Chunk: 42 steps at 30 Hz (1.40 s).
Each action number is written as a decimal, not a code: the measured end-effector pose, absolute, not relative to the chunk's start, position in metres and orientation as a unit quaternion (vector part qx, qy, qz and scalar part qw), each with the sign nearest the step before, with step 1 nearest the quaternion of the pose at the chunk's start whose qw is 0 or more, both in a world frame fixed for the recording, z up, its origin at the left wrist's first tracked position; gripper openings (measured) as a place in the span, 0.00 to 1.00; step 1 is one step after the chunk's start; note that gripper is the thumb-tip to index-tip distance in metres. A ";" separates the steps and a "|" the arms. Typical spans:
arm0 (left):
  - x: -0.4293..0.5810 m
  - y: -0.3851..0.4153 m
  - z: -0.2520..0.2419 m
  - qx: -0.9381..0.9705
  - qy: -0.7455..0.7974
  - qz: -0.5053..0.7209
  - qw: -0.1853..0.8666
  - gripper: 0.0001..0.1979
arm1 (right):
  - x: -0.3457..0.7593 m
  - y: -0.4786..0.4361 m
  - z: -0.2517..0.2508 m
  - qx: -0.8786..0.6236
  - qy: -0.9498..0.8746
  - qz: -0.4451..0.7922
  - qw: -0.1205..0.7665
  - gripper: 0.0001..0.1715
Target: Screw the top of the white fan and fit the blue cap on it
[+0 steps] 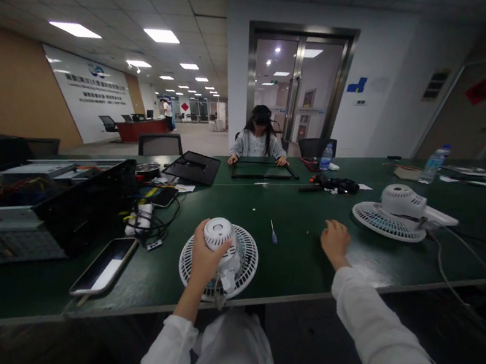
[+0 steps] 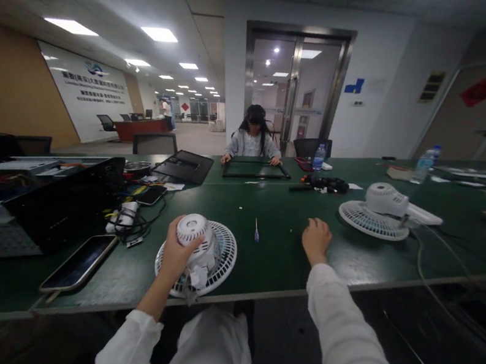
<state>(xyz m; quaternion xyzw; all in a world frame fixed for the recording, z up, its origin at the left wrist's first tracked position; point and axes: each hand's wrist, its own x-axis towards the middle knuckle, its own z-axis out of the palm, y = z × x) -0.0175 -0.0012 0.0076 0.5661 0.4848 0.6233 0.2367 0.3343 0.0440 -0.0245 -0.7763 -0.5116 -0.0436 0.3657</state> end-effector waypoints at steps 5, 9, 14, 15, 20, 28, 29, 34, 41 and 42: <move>-0.017 -0.002 0.008 0.567 0.489 0.621 0.231 0.31 | 0.373 0.038 -0.019 -0.825 -0.489 -0.007 0.282 0.18; -0.016 -0.002 0.008 0.566 0.485 0.626 0.231 0.31 | 0.372 0.043 0.003 -0.824 -0.495 0.004 0.276 0.14; -0.015 -0.001 0.006 0.558 0.484 0.630 0.239 0.31 | 0.307 0.069 0.055 -0.767 -0.537 0.043 0.349 0.14; -0.015 -0.001 0.006 0.556 0.484 0.630 0.243 0.31 | 0.285 0.073 0.066 -0.738 -0.565 0.058 0.365 0.15; -0.014 -0.001 0.005 0.552 0.483 0.632 0.252 0.32 | 0.170 0.059 0.104 -0.543 -0.740 0.126 0.376 0.10; -0.011 -0.004 0.010 0.538 0.480 0.639 0.267 0.39 | 0.110 0.022 0.127 -0.317 -0.942 -0.028 0.105 0.09; -0.010 -0.005 0.010 0.535 0.478 0.641 0.273 0.41 | 0.109 0.021 0.130 -0.321 -0.943 -0.039 0.084 0.09; -0.010 -0.006 0.012 0.533 0.465 0.651 0.275 0.42 | 0.107 0.018 0.141 -0.308 -0.945 -0.106 0.001 0.10; -0.011 -0.006 0.011 0.535 0.465 0.651 0.272 0.41 | 0.110 0.019 0.140 -0.312 -0.942 -0.119 0.019 0.09; -0.011 -0.006 0.011 0.534 0.464 0.652 0.272 0.41 | 0.110 0.020 0.139 -0.313 -0.942 -0.114 0.032 0.09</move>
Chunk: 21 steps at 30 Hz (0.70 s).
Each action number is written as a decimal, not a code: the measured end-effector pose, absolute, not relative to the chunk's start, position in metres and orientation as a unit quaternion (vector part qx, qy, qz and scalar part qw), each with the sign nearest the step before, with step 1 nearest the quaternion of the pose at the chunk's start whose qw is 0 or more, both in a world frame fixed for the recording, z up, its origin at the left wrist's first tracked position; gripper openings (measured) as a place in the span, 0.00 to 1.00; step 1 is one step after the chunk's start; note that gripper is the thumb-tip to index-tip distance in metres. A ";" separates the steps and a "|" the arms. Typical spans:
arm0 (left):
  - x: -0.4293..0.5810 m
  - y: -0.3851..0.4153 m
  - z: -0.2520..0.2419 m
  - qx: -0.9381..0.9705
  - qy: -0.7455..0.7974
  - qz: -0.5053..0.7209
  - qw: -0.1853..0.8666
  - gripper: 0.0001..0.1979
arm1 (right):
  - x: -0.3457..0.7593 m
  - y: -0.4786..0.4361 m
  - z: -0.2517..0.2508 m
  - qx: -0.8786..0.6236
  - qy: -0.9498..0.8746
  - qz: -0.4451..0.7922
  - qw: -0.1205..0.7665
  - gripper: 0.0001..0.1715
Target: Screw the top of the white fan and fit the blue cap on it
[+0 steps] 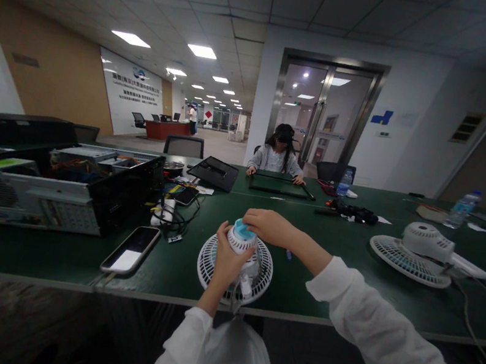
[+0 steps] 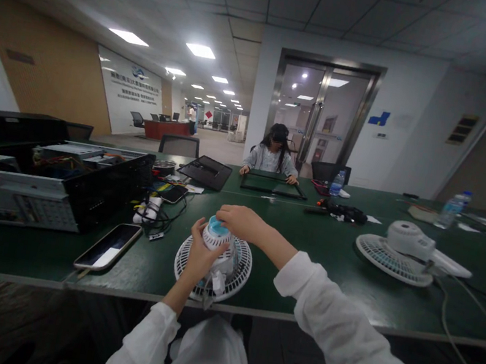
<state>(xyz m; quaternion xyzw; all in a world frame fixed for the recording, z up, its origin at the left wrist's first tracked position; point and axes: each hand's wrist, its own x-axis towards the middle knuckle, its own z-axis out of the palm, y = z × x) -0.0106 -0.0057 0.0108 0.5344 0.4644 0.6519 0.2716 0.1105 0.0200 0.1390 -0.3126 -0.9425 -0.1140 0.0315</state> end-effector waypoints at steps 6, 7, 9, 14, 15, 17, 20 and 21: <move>-0.010 -0.005 0.010 0.532 0.458 0.658 0.272 0.40 | 0.106 0.021 0.141 -0.295 -0.950 -0.101 0.012 0.10; -0.010 -0.005 0.010 0.532 0.461 0.658 0.268 0.39 | 0.104 0.020 0.143 -0.292 -0.951 -0.104 0.003 0.10; -0.011 -0.005 0.010 0.531 0.467 0.655 0.264 0.39 | 0.101 0.016 0.149 -0.293 -0.949 -0.114 -0.017 0.10; -0.010 -0.004 0.009 0.534 0.457 0.660 0.265 0.39 | 0.093 0.007 0.157 -0.303 -0.943 -0.131 -0.052 0.11; -0.010 -0.004 0.009 0.534 0.452 0.662 0.268 0.39 | 0.091 0.006 0.156 -0.308 -0.940 -0.133 -0.058 0.12; -0.010 -0.003 0.009 0.533 0.445 0.668 0.269 0.38 | 0.088 0.005 0.153 -0.333 -0.930 -0.142 -0.065 0.13; -0.010 -0.004 0.009 0.531 0.450 0.669 0.261 0.38 | 0.085 0.006 0.148 -0.367 -0.914 -0.163 -0.058 0.14; -0.010 -0.004 0.009 0.531 0.453 0.667 0.262 0.38 | 0.085 0.007 0.147 -0.372 -0.912 -0.168 -0.049 0.14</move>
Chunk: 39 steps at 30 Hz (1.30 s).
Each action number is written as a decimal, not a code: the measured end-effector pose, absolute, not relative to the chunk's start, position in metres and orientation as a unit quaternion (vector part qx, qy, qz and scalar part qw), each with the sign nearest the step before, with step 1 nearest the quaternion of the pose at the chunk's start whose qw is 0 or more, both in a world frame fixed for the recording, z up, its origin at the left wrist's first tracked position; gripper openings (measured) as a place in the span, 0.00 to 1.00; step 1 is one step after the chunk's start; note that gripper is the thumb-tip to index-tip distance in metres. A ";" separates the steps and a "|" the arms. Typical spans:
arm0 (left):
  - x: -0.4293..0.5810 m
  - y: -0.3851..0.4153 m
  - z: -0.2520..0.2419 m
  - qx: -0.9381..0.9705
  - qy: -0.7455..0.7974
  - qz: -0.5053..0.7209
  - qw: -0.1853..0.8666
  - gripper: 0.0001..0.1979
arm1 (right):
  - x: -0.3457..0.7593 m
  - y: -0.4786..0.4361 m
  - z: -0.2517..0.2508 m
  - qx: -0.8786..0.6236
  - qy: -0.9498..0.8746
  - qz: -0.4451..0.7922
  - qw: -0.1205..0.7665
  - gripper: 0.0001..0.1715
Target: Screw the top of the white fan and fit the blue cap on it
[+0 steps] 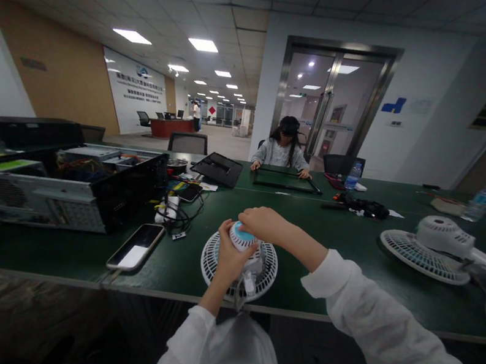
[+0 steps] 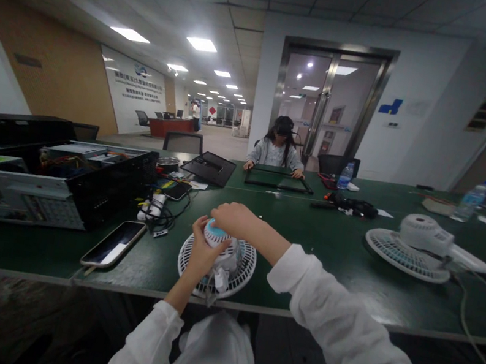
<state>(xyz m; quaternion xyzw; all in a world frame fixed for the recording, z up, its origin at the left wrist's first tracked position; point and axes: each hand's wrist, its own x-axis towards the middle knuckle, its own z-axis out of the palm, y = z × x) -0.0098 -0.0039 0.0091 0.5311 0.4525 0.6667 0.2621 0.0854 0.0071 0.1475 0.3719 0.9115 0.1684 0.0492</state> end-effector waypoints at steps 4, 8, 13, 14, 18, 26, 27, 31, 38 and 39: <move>-0.010 -0.004 0.009 0.534 0.453 0.661 0.271 0.37 | 0.087 0.011 0.148 0.367 0.912 0.182 0.015 0.15; -0.010 -0.005 0.010 0.535 0.457 0.659 0.264 0.36 | 0.086 0.012 0.148 0.346 0.920 0.180 0.050 0.13; -0.010 -0.004 0.009 0.531 0.458 0.660 0.269 0.37 | 0.088 0.013 0.146 0.344 0.921 0.179 0.050 0.13; -0.010 -0.004 0.008 0.531 0.458 0.660 0.270 0.37 | 0.089 0.013 0.145 0.345 0.920 0.179 0.048 0.13; -0.010 -0.004 0.008 0.535 0.455 0.659 0.271 0.37 | 0.091 0.012 0.146 0.344 0.922 0.170 0.048 0.13; -0.009 -0.005 0.010 0.528 0.452 0.666 0.273 0.35 | 0.083 0.011 0.147 0.393 0.906 0.153 0.041 0.14; -0.009 -0.005 0.010 0.528 0.450 0.666 0.273 0.35 | 0.081 0.010 0.145 0.405 0.901 0.151 0.032 0.14; -0.010 -0.006 0.009 0.528 0.452 0.664 0.276 0.35 | 0.070 0.009 0.137 0.475 0.875 0.093 -0.020 0.16; -0.011 -0.006 0.009 0.530 0.459 0.655 0.281 0.34 | 0.087 0.013 0.158 0.431 0.902 -0.009 -0.006 0.15; -0.011 -0.006 0.010 0.530 0.461 0.655 0.280 0.34 | 0.092 0.014 0.162 0.405 0.914 -0.022 -0.002 0.14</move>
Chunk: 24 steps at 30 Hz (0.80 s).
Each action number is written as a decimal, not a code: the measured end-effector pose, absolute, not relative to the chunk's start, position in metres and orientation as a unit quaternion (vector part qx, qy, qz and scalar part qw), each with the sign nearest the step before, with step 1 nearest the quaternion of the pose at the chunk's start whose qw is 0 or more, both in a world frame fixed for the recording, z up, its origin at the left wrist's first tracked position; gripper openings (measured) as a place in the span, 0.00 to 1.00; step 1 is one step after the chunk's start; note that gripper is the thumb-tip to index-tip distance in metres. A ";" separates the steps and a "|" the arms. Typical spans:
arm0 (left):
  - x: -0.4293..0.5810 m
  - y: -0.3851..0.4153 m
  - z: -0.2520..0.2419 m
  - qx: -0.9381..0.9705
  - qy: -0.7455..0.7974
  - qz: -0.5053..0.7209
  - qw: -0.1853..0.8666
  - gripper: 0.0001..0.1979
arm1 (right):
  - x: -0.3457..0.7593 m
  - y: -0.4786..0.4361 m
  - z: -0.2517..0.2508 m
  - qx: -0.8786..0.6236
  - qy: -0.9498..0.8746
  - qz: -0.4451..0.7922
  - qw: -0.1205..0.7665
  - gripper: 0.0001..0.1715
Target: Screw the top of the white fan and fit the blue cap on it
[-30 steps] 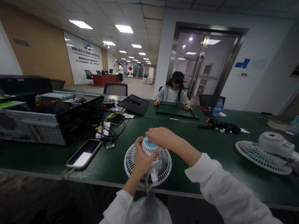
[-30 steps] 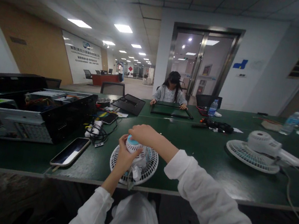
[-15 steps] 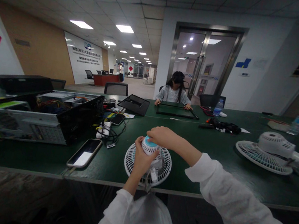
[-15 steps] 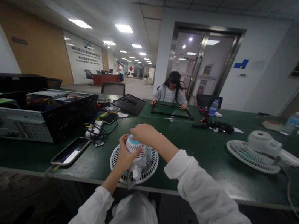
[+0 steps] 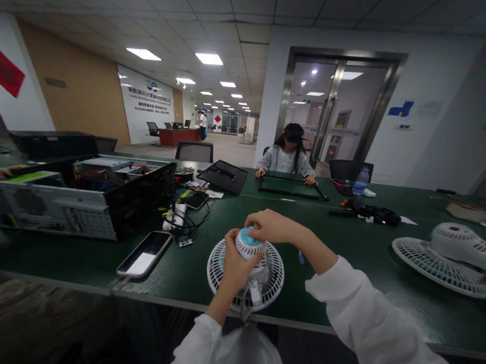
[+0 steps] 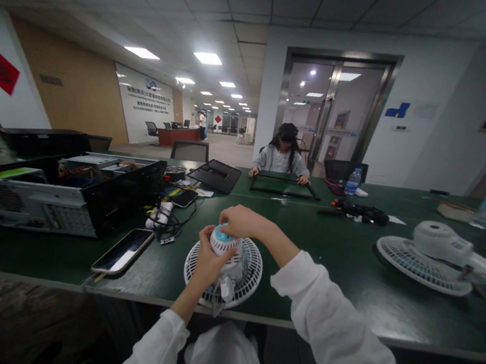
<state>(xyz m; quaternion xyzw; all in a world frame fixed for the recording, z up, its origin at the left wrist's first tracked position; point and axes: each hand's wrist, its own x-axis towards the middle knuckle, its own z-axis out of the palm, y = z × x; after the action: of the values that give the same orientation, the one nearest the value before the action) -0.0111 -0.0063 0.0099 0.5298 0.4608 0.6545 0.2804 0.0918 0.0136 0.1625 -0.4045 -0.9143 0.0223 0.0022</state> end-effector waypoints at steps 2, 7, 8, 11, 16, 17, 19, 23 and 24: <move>-0.011 -0.007 0.011 0.530 0.463 0.654 0.280 0.34 | 0.098 0.015 0.168 -0.362 -0.932 0.034 -0.006 0.17; -0.010 -0.009 0.012 0.527 0.466 0.655 0.275 0.34 | 0.098 0.020 0.164 -0.343 -0.939 -0.010 -0.032 0.17; -0.010 -0.009 0.012 0.527 0.466 0.655 0.276 0.33 | 0.097 0.021 0.162 -0.342 -0.939 -0.019 -0.031 0.17; -0.010 -0.008 0.012 0.528 0.463 0.654 0.281 0.33 | 0.095 0.022 0.158 -0.344 -0.938 -0.024 -0.031 0.15; -0.010 -0.007 0.012 0.528 0.468 0.653 0.275 0.32 | 0.097 0.022 0.156 -0.370 -0.928 -0.019 -0.031 0.17; -0.010 -0.008 0.012 0.528 0.467 0.653 0.276 0.32 | 0.098 0.022 0.156 -0.372 -0.928 -0.019 -0.030 0.17; -0.010 -0.008 0.012 0.529 0.463 0.654 0.279 0.32 | 0.099 0.021 0.154 -0.374 -0.927 -0.022 -0.024 0.18; -0.011 -0.009 0.012 0.534 0.464 0.649 0.281 0.31 | 0.096 0.017 0.151 -0.391 -0.919 -0.038 -0.015 0.19; -0.011 -0.009 0.012 0.534 0.465 0.647 0.282 0.31 | 0.094 0.016 0.150 -0.396 -0.917 -0.047 -0.013 0.19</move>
<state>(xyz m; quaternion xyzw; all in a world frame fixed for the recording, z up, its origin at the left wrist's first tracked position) -0.0106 -0.0091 0.0123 0.5341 0.4648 0.6474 0.2822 0.0942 0.0164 0.1497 -0.3960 -0.9170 -0.0466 -0.0125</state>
